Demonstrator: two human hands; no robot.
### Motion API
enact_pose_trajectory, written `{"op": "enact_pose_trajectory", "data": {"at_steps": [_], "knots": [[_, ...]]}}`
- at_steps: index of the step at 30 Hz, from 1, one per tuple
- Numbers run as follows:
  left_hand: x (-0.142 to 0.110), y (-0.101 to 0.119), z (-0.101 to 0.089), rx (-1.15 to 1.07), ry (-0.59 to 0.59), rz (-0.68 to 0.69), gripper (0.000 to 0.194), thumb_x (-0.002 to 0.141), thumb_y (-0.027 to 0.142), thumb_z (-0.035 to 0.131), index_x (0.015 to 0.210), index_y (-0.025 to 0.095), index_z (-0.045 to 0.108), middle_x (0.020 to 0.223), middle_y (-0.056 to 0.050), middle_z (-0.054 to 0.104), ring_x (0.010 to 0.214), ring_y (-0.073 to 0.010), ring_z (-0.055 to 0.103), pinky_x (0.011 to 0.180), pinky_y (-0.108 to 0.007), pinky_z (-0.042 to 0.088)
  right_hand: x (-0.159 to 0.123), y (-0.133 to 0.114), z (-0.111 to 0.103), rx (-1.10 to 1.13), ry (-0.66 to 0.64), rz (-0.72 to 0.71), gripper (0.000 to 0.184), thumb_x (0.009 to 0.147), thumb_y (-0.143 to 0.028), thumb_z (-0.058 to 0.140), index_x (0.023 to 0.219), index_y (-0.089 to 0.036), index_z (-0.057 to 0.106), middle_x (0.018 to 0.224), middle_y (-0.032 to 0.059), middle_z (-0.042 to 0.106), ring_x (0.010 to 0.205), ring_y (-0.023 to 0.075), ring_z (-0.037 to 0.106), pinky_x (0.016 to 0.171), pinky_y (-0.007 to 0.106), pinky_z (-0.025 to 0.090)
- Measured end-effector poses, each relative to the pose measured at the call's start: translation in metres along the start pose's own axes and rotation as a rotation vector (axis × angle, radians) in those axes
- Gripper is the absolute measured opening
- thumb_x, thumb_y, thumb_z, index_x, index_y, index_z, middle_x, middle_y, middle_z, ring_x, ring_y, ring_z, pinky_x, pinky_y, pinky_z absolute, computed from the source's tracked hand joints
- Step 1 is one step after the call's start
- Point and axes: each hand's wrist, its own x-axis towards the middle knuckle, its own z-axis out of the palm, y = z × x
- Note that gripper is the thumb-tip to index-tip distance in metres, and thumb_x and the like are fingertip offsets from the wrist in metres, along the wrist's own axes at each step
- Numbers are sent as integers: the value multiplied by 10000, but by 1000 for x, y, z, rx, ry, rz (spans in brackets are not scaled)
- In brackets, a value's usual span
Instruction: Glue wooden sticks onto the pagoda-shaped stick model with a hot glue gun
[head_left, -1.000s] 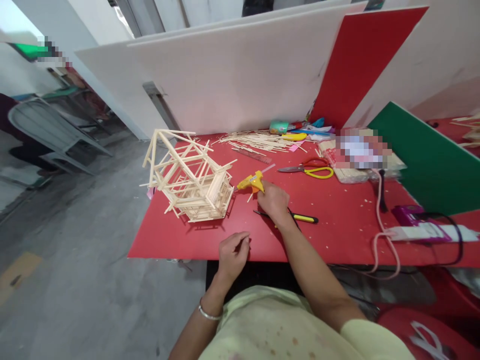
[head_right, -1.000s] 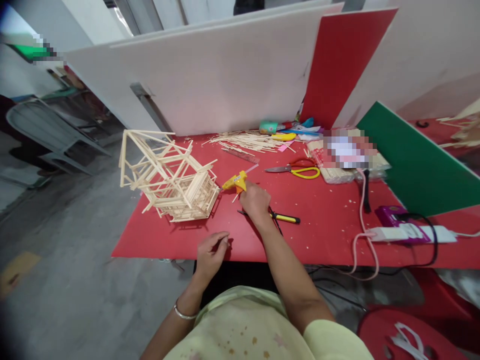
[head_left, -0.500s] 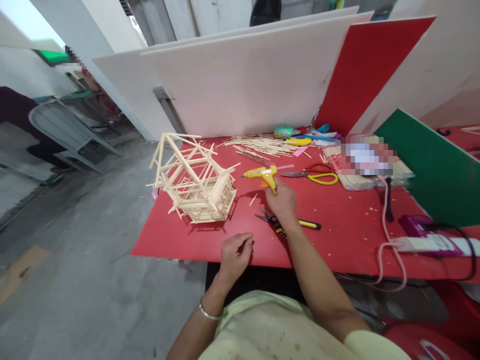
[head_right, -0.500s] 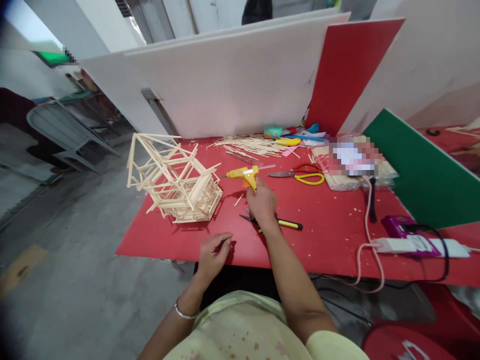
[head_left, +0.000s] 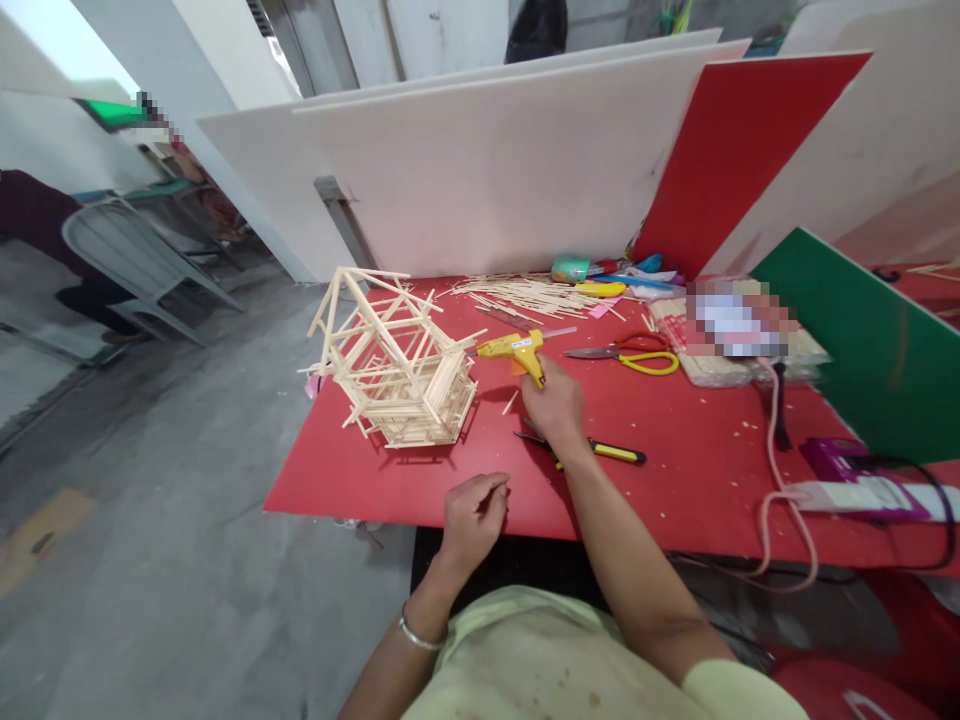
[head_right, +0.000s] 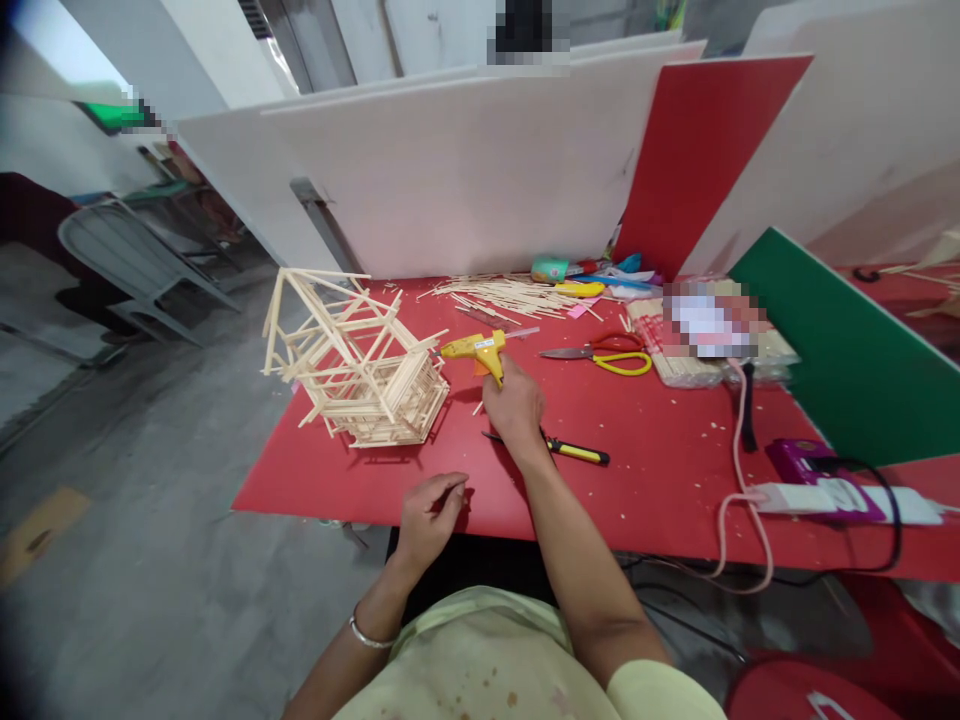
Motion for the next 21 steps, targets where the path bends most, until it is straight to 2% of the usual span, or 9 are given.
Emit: {"op": "enact_pose_trajectory", "data": {"at_steps": [8,14,17,19,21], "knots": [[0,0,2,-24,-19,-4,184,940,198,585,1036,188,742,822,-52,762,721,-158,710,697,-267,574,-11,8,-10,176,22,-9,427,899,-360,462,1265,-245,650,1037,41,742,868,200,640,733,262,416],[-1,-1,5,-48,-9,15,183,936,182,587,1035,184,741,792,-48,755,700,-151,705,678,-255,565,-19,20,-29,433,-23,-87,437,822,-349,528,1184,-164,687,984,34,732,835,186,638,770,268,465],[-1,-1,3,-50,1,18,182,933,176,593,1034,188,744,805,-48,758,700,-148,703,677,-252,560,-20,44,-43,363,-82,-100,402,811,-351,551,1139,-182,711,942,16,732,804,182,640,747,267,463],[-1,-2,1,-49,2,14,185,934,175,591,1037,192,744,812,-47,758,707,-149,704,687,-255,559,-19,73,-52,202,-70,-46,434,830,-394,564,1199,-209,699,944,21,740,817,198,652,745,277,462],[-1,-2,-2,-46,5,6,186,936,177,589,1039,196,742,827,-46,760,719,-152,707,697,-257,558,-18,110,-61,7,-66,20,490,871,-482,539,1260,-216,676,994,64,747,862,232,666,743,298,462]]}}
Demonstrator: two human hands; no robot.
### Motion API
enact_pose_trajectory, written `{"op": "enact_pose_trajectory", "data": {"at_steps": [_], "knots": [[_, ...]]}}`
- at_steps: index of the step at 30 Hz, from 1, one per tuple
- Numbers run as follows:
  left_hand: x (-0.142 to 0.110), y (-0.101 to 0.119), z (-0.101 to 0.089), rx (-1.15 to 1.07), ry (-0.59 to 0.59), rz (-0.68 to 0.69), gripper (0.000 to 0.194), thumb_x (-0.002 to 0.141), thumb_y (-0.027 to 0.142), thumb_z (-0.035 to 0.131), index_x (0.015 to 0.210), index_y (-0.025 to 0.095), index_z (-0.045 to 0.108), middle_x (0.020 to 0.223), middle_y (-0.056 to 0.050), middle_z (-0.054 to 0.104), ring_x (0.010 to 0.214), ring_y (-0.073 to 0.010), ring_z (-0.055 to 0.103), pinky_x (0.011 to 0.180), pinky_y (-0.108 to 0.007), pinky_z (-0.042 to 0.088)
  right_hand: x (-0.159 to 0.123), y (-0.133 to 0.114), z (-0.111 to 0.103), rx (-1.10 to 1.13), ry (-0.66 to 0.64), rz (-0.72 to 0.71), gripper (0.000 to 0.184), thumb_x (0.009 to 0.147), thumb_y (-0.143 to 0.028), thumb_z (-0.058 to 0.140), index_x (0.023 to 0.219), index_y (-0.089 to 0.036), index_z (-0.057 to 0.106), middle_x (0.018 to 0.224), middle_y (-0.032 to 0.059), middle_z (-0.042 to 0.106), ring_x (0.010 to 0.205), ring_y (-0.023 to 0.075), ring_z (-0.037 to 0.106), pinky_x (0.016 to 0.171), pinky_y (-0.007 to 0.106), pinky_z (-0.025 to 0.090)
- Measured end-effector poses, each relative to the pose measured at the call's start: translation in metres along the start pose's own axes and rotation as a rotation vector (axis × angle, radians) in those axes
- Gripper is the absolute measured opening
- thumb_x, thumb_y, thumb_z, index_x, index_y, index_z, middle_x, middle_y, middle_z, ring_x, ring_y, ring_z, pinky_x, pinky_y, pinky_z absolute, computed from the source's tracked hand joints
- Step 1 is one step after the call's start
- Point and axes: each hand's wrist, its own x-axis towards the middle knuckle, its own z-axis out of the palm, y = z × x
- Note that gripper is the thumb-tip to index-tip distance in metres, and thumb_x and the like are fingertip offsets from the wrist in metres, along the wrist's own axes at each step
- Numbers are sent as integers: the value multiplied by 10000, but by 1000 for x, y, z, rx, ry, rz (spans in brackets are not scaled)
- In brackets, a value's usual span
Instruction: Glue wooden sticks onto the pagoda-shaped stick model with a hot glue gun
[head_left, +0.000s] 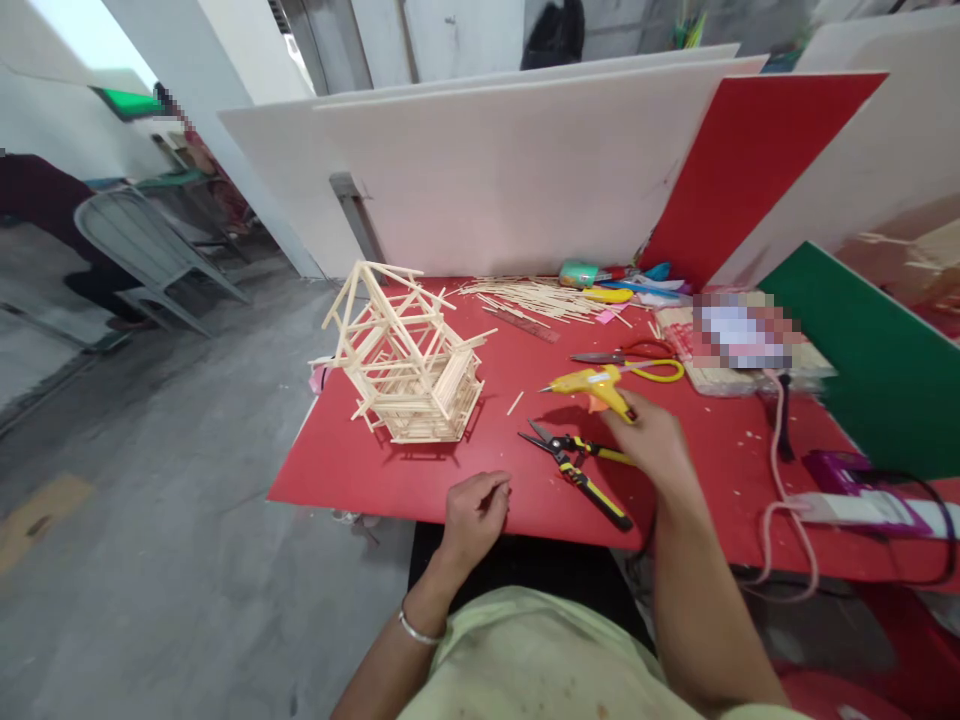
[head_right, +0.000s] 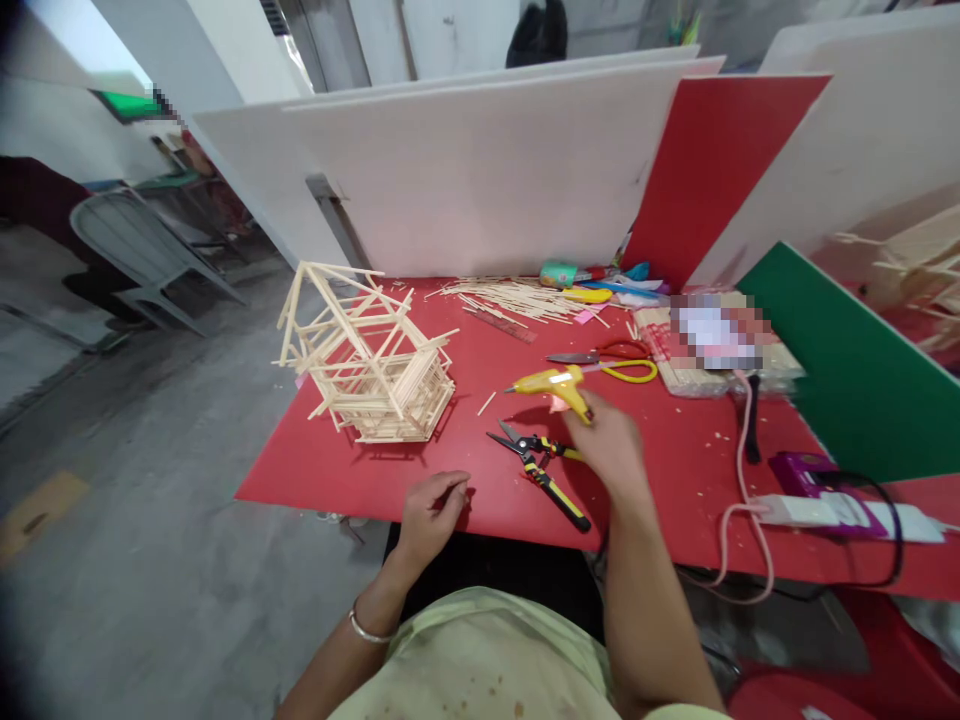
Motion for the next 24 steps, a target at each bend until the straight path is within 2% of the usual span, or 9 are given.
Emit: {"op": "enact_pose_trajectory", "data": {"at_steps": [4,6,8,15,20,24], "knots": [[2,2,-3,1,15,5,176,933,182,592,1027,197,741,850,-52,766,735,-159,713,709,-263,558,-1,70,-12,-346,-28,193,591,923,-555,442,1371,-207,607,1229,186,690,996,334,676,768,381,478],[4,4,-1,-10,10,15,180,931,181,591,1030,196,741,855,-54,768,734,-160,715,706,-264,560,-2,92,-12,-413,-32,240,624,941,-570,398,1416,-204,572,1271,214,663,1029,363,674,788,421,489],[6,6,1,-15,2,27,186,930,178,589,1036,195,741,856,-57,770,729,-161,715,705,-265,561,-4,103,-10,-432,-42,253,639,955,-576,361,1436,-202,553,1278,221,656,1051,373,671,806,443,499],[7,6,-2,7,11,25,191,928,185,588,1039,199,744,861,-64,772,742,-172,719,719,-277,565,4,103,4,-491,0,228,622,969,-566,351,1407,-190,582,1231,220,655,1074,350,656,844,436,502],[5,-1,-7,-2,40,-33,189,934,204,590,1036,211,749,886,-60,771,737,-171,722,711,-277,570,1,103,-1,-532,24,143,618,938,-568,445,1375,-167,614,1147,210,681,1062,337,654,847,419,497],[7,-3,-6,1,51,-31,185,933,211,592,1022,214,754,861,-55,768,722,-170,714,714,-283,570,-5,80,-9,-495,168,53,555,925,-535,480,1301,-172,667,1177,204,689,1096,352,640,872,448,501]]}}
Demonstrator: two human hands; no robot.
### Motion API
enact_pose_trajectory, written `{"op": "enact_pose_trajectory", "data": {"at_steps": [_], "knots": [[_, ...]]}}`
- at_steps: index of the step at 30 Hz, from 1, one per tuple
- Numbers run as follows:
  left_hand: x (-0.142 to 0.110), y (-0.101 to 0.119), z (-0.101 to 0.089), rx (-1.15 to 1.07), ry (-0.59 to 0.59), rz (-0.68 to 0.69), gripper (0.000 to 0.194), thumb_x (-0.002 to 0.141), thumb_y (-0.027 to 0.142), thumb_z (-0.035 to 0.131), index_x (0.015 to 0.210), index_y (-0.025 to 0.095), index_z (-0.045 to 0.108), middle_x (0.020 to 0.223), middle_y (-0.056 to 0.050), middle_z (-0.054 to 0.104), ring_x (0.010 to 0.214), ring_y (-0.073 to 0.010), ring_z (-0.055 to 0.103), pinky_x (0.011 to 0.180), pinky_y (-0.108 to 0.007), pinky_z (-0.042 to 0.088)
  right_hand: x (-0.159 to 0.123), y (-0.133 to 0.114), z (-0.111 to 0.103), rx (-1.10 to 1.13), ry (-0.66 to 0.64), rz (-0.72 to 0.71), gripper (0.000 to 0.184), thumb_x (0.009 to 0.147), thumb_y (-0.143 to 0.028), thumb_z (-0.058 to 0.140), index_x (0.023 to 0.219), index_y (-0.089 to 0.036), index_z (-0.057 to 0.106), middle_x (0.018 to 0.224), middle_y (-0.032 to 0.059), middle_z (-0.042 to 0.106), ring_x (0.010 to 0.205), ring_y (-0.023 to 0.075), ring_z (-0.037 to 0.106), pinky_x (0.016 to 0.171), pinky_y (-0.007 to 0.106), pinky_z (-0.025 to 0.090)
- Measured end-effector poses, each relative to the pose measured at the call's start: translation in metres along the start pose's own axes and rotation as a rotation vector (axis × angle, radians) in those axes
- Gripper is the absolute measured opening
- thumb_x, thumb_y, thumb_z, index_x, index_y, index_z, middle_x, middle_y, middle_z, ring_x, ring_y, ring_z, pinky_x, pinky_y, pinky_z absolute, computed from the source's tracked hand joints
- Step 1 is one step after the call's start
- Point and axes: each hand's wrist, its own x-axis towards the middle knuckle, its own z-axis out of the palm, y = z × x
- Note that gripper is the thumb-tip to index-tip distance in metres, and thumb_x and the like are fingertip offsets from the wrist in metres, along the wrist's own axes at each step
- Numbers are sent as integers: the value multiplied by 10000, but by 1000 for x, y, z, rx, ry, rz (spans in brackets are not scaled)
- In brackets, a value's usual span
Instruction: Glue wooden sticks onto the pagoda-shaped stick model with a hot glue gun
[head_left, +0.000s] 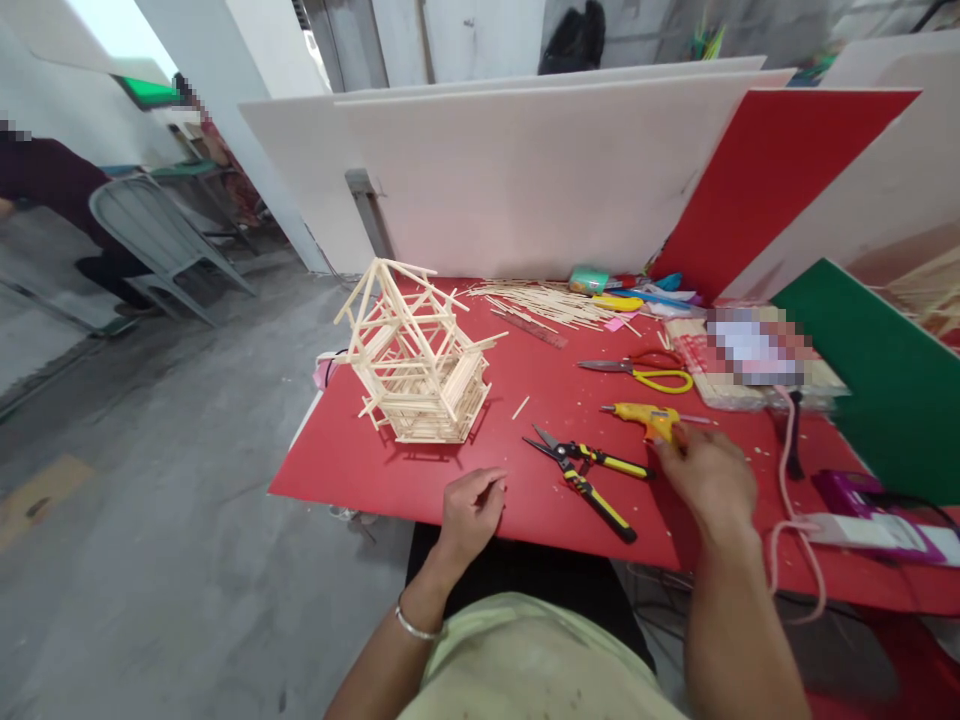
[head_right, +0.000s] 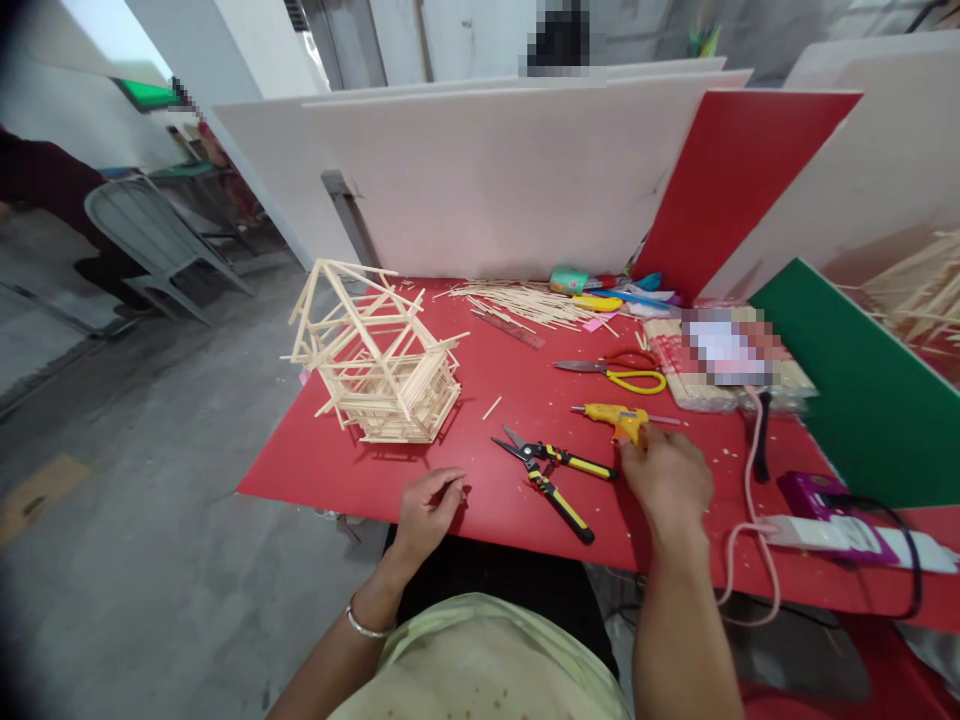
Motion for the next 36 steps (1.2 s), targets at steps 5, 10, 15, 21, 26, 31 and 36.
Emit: {"op": "enact_pose_trajectory", "data": {"at_steps": [5,10,15,21,26,31,36], "knots": [[2,-2,3,-38,-6,-14,182,938,234,594,1024,205,752,826,-57,757,679,-163,702,678,-280,571,-9,-58,-27,453,126,-199,393,947,-482,502,1129,-229,741,1155,95,738,1105,263,662,958,393,496],[-1,-3,5,-63,6,-28,184,941,236,592,1021,198,754,785,-52,745,652,-156,696,660,-274,570,-26,-124,-34,808,-14,-329,272,939,-412,581,1005,-226,769,1019,52,769,929,194,706,842,313,529],[-1,-4,0,-79,33,-63,192,943,252,592,1022,196,758,776,-46,745,627,-145,692,643,-259,572,-43,-164,-36,913,-171,-511,220,955,-333,579,1005,-233,768,955,41,763,847,167,696,784,278,519],[5,-12,-15,-144,194,-195,216,921,325,633,1032,188,757,824,-48,735,667,-152,698,656,-264,595,-65,-188,-34,884,-314,-624,229,967,-301,568,1107,-245,741,1044,50,755,954,188,692,889,315,522],[9,-19,-28,-287,360,-353,299,890,393,678,1091,174,716,754,-8,680,597,-122,638,593,-254,583,-80,-199,-24,875,-368,-625,302,948,-269,578,1227,-253,692,1079,70,729,956,199,686,884,341,536],[5,-21,-30,-280,411,-370,363,893,412,676,1173,181,683,764,0,657,609,-118,633,596,-248,581,-87,-209,-20,899,-417,-647,400,951,-267,575,1349,-267,617,1119,70,706,1011,195,669,924,340,531],[4,-20,-29,-186,363,-338,308,891,407,675,1104,190,720,886,-42,716,694,-137,668,655,-256,590,-90,-213,-20,900,-431,-678,403,955,-270,583,1357,-264,610,1167,79,693,1062,202,661,956,354,526]]}}
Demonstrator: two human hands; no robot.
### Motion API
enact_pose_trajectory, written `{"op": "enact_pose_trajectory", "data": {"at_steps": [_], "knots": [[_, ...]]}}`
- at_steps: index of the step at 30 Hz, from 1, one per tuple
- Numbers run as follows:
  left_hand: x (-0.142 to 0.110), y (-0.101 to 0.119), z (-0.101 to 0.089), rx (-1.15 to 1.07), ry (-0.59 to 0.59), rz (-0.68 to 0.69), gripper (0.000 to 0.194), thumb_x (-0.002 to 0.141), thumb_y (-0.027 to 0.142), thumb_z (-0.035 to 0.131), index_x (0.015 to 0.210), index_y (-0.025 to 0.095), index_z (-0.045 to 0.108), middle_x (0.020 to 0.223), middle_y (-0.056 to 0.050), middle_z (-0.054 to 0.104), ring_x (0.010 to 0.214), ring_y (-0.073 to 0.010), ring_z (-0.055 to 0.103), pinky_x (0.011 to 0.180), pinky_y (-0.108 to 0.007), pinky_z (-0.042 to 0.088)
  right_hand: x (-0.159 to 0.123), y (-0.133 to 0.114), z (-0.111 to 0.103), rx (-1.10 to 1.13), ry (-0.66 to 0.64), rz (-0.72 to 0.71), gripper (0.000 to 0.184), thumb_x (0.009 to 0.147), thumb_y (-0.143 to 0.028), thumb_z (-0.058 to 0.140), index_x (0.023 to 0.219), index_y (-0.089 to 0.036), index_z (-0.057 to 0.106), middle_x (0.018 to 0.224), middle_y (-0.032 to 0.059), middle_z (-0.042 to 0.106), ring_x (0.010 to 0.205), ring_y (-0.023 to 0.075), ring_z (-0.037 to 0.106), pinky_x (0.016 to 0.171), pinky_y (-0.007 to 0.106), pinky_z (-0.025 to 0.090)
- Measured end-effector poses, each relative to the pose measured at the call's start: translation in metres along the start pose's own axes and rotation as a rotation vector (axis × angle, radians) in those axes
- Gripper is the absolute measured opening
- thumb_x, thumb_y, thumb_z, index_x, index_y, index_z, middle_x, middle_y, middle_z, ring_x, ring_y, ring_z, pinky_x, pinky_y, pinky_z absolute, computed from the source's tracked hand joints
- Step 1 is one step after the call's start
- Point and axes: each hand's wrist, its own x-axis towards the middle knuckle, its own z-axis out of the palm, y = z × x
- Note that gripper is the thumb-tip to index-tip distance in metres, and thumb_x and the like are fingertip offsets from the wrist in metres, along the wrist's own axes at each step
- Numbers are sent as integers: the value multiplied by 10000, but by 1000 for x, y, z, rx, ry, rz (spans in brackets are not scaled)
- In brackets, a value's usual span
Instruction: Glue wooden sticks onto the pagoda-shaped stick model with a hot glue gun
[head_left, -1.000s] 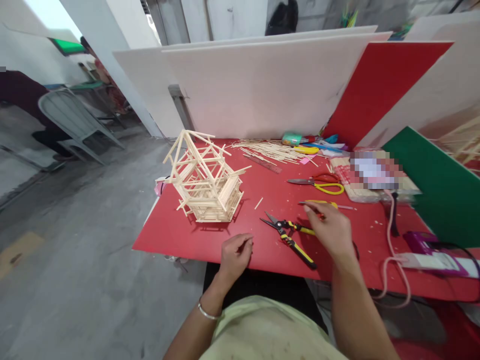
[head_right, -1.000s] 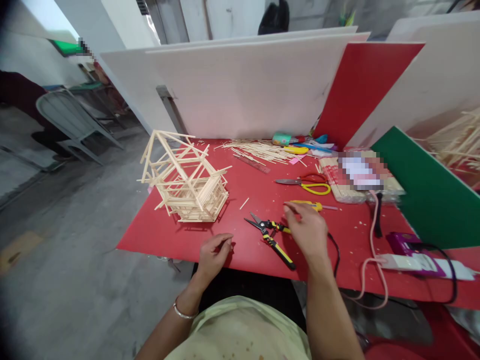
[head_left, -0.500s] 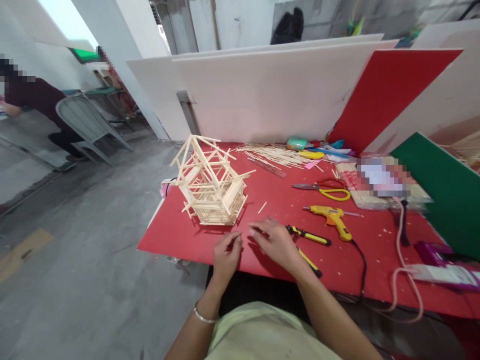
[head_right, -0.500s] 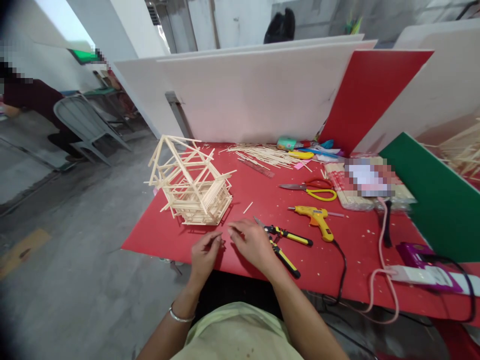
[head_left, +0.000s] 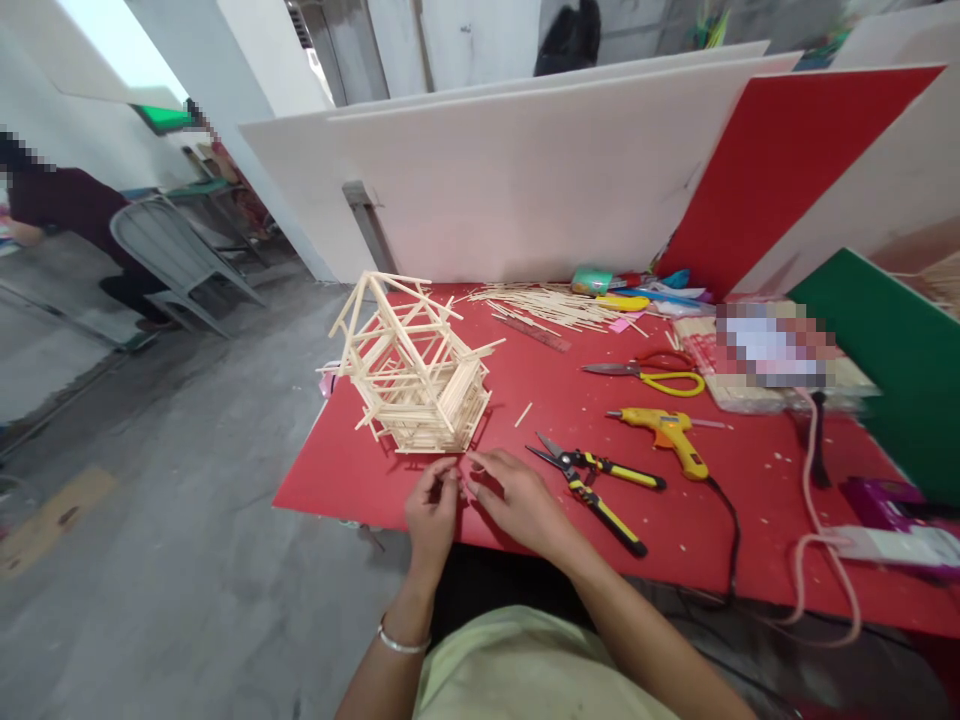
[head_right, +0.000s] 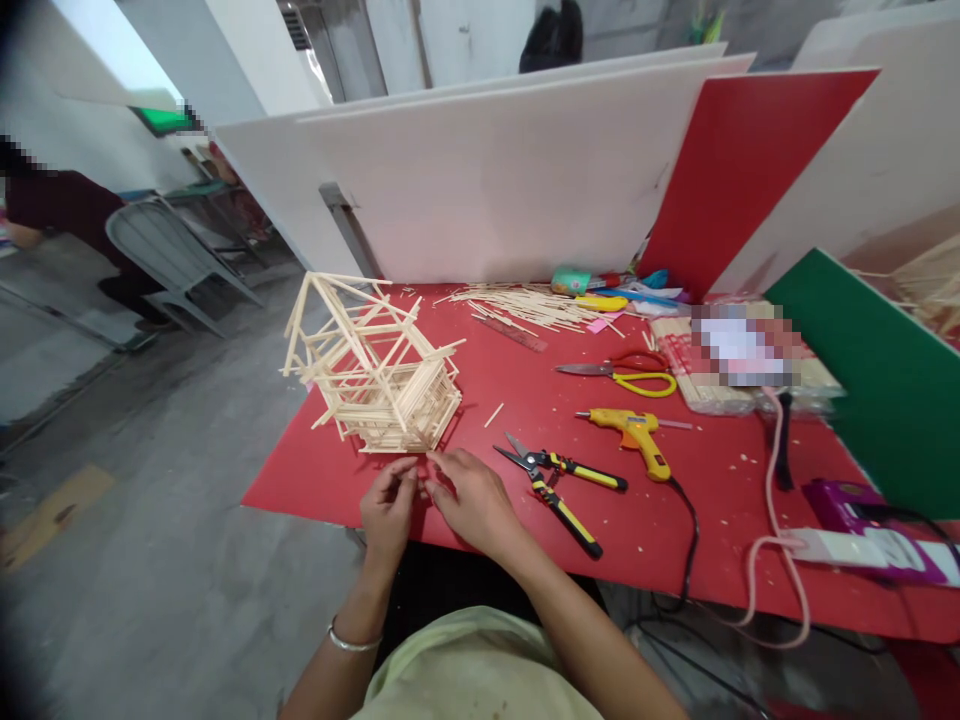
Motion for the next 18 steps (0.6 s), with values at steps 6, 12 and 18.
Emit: {"op": "enact_pose_trajectory", "data": {"at_steps": [6,12,18], "knots": [[5,6,8,-127,-21,-93,310,841,424,730,1021,172,725,732,-9,694,586,-119,635,570,-232,551,-2,4,2,25,13,-18,392,956,-258,577,1346,-251,606,1222,90,673,1114,214,649,987,381,526],[15,13,9,-446,27,-300,415,812,536,722,900,131,693,589,23,613,415,-92,545,366,-190,405,-1,3,5,59,35,-28,431,952,-248,556,1383,-268,563,1327,94,628,1226,235,608,1053,424,505],[21,17,4,-484,71,-379,450,761,553,769,874,126,687,582,28,621,410,-76,547,382,-168,404,-1,2,8,79,45,-57,448,950,-245,557,1397,-280,541,1318,85,633,1227,232,606,1055,421,511]]}}
